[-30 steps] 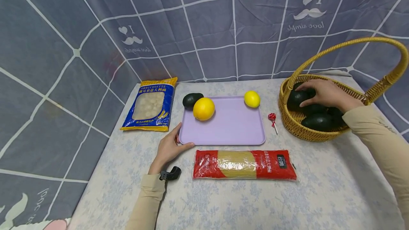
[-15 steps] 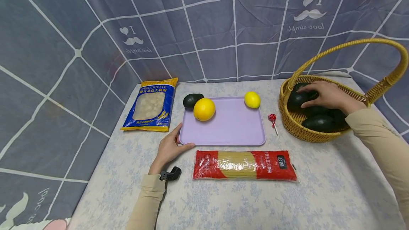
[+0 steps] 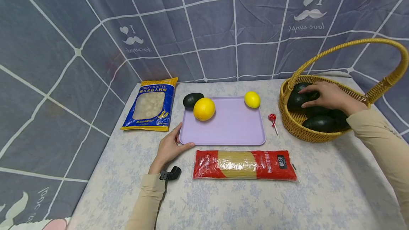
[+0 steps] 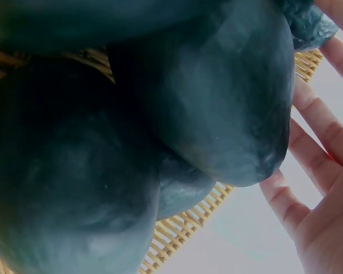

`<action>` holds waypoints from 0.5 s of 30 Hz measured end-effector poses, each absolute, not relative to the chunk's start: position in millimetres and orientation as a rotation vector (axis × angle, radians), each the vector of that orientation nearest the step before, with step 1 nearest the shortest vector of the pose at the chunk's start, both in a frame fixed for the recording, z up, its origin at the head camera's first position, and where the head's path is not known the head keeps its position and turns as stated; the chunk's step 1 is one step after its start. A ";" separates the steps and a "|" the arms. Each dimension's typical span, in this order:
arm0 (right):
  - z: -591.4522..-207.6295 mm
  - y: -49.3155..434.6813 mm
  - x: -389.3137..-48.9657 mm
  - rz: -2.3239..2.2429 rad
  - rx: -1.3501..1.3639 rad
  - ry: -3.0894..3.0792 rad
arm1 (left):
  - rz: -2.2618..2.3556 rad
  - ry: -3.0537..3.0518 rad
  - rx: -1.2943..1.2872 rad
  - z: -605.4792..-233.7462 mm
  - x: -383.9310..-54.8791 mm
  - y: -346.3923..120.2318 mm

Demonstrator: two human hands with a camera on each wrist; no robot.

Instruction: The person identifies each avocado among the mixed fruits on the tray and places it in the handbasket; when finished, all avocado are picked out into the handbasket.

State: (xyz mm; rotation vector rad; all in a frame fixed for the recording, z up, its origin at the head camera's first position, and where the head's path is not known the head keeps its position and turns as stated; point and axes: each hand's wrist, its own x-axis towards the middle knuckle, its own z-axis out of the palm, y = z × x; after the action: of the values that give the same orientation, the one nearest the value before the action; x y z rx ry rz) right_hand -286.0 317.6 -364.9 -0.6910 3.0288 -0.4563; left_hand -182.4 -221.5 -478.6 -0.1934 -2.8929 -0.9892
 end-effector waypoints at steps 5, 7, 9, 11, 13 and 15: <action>-364.7 316.6 -285.3 -0.474 -0.684 3.015 | -0.985 -2.898 -0.187 -478.2 -182.6 -221.6; -364.9 316.3 -285.4 -0.472 -0.686 3.010 | -0.985 -2.899 -0.185 -478.0 -182.5 -221.6; -365.1 316.2 -285.7 -0.471 -0.686 3.007 | -0.986 -2.901 -0.184 -477.7 -182.1 -221.5; -365.1 316.5 -285.9 -0.469 -0.685 3.006 | -0.988 -2.903 -0.184 -477.4 -181.8 -221.3; -364.6 316.9 -285.8 -0.474 -0.683 3.003 | -0.991 -2.904 -0.183 -477.3 -181.5 -221.2; -363.7 317.4 -285.1 -0.489 -0.676 3.002 | -0.992 -2.903 -0.183 -477.3 -181.4 -221.1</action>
State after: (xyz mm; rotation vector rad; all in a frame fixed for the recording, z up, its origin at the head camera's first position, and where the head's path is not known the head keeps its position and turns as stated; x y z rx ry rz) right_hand -285.1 317.4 -363.7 -0.6760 3.0016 -0.4892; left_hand -181.4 -221.1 -477.3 -0.1826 -2.9035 -0.9924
